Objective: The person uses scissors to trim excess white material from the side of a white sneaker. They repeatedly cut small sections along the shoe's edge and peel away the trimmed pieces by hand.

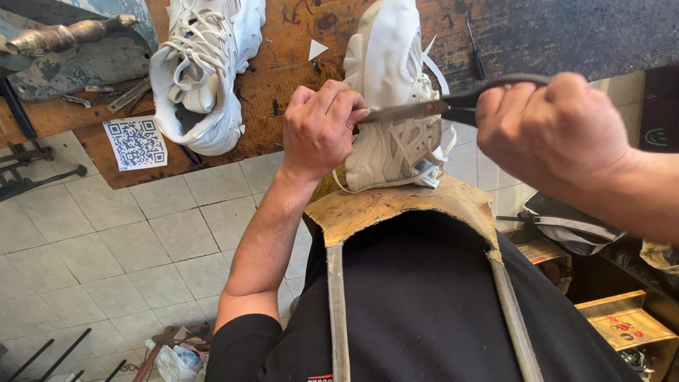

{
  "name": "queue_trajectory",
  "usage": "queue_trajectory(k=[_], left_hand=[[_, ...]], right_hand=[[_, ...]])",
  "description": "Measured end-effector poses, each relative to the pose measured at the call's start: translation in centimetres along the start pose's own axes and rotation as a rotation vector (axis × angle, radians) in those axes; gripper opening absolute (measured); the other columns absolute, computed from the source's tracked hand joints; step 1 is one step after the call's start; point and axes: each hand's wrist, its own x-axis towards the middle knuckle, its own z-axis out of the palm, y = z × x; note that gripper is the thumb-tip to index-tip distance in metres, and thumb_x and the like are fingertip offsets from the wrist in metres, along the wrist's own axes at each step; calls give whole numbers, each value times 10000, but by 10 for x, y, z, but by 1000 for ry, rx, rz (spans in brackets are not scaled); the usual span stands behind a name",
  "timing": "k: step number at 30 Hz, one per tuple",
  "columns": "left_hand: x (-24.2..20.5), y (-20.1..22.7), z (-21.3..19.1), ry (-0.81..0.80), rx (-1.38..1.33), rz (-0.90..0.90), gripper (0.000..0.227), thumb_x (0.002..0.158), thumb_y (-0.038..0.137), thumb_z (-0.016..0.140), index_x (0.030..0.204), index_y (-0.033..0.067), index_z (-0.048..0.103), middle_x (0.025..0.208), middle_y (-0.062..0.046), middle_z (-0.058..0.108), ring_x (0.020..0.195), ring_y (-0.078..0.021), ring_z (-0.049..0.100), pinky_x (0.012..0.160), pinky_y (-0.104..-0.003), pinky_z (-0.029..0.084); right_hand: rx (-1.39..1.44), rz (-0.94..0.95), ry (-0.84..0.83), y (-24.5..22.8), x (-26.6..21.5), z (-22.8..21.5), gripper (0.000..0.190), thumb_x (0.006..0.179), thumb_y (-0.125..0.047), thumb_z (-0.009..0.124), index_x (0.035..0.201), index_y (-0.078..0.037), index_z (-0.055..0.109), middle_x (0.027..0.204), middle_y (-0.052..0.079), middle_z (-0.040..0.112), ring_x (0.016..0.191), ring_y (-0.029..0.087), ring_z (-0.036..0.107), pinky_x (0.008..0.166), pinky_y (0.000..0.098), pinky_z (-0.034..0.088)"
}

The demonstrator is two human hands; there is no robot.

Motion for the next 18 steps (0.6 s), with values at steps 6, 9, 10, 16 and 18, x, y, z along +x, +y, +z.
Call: queue_trajectory(k=[6, 9, 10, 16, 18], left_hand=[[-26, -35, -17, 63, -62, -287, 45, 1050, 158, 631, 1063, 116, 639, 1016, -45, 695, 799, -179, 635, 664, -332, 527], [-52, -40, -10, 26, -8, -379, 139, 1072, 153, 604, 1205, 146, 644, 1120, -46, 735, 948, -205, 723, 773, -380, 576], [-63, -40, -1, -1, 34, -399, 212, 1094, 237, 581, 1287, 183, 648, 1172, -56, 759, 967, -198, 743, 787, -384, 585], [-29, 26, 6, -28, -307, -542, 190, 948, 319, 753, 962, 133, 720, 943, -13, 733, 710, -139, 686, 562, -297, 556], [-28, 27, 14, 30, -429, -626, 174, 895, 302, 818, 931, 148, 746, 851, 4, 708, 644, -128, 673, 550, -261, 553]], right_hand=[[354, 89, -202, -11, -27, 0, 373, 1134, -443, 527, 796, -290, 495, 686, -149, 601, 555, 40, 591, 609, 228, 349], [665, 178, -566, -10, -27, 19, 311, 947, -654, 540, 946, -344, 568, 787, -114, 721, 772, 126, 720, 712, 298, 529], [848, 225, -853, -8, -24, 27, 429, 883, -735, 492, 1100, -384, 611, 840, -43, 789, 893, 221, 750, 767, 391, 634], [2283, 967, -130, -77, -4, 32, 155, 928, -119, 786, 932, -49, 648, 883, 113, 750, 703, 192, 759, 580, 281, 599], [2384, 1028, 67, -98, 6, 33, 168, 900, -53, 811, 930, -13, 651, 774, 139, 710, 573, 152, 661, 498, 233, 503]])
